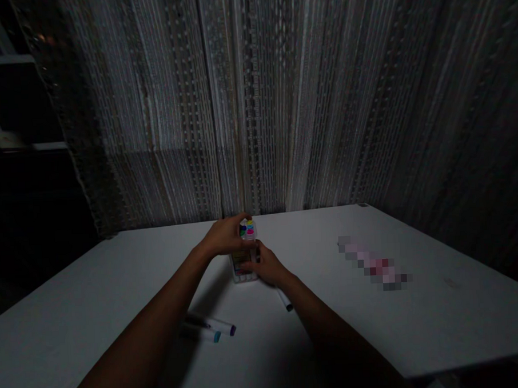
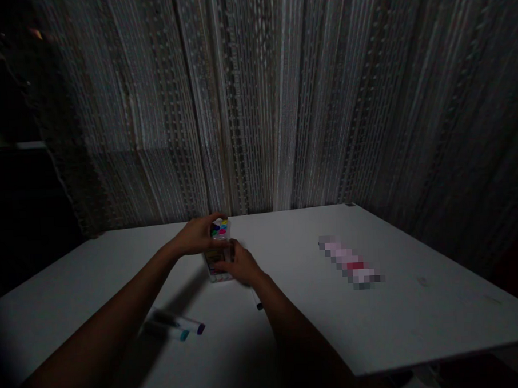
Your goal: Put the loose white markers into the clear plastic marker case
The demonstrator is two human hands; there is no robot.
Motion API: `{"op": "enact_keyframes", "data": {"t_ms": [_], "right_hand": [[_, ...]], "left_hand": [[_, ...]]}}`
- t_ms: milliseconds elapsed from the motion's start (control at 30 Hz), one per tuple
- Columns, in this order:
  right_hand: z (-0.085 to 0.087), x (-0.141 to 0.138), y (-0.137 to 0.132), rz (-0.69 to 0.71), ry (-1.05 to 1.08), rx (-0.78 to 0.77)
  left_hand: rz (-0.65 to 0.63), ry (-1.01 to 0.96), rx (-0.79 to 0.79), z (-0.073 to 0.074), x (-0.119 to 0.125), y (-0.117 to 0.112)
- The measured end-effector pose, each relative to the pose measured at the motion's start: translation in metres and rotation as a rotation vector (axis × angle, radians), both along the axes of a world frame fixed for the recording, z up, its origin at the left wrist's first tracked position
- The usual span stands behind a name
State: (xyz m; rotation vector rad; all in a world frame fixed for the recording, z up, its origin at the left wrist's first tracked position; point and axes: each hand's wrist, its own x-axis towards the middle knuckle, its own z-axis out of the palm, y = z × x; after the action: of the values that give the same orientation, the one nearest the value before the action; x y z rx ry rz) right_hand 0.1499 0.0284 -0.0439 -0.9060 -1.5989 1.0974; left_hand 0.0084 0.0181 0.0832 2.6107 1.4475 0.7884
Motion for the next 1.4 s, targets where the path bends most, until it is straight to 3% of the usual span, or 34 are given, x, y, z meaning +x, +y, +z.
{"op": "enact_keyframes", "data": {"t_ms": [100,233,400,600,1033,1400], "right_hand": [[0.0,0.0,0.0,0.003,0.0,0.018],[0.002,0.0,-0.001,0.018,0.011,0.022],[0.006,0.0,-0.005,0.037,0.03,0.001],[0.009,0.001,-0.008,0.033,0.024,0.002],[0.009,0.0,-0.007,0.04,0.053,-0.007],[0.005,0.001,-0.003,0.063,0.052,-0.018]], "left_hand": [[-0.052,-0.049,-0.03,-0.001,-0.003,-0.004],[-0.194,-0.282,-0.053,-0.008,-0.013,-0.007],[-0.191,-0.479,0.03,-0.025,-0.027,-0.005],[-0.186,-0.517,0.059,-0.04,-0.029,0.004],[-0.143,-0.475,0.135,-0.043,-0.025,-0.002],[-0.154,-0.552,-0.051,-0.038,-0.022,0.006]]}}
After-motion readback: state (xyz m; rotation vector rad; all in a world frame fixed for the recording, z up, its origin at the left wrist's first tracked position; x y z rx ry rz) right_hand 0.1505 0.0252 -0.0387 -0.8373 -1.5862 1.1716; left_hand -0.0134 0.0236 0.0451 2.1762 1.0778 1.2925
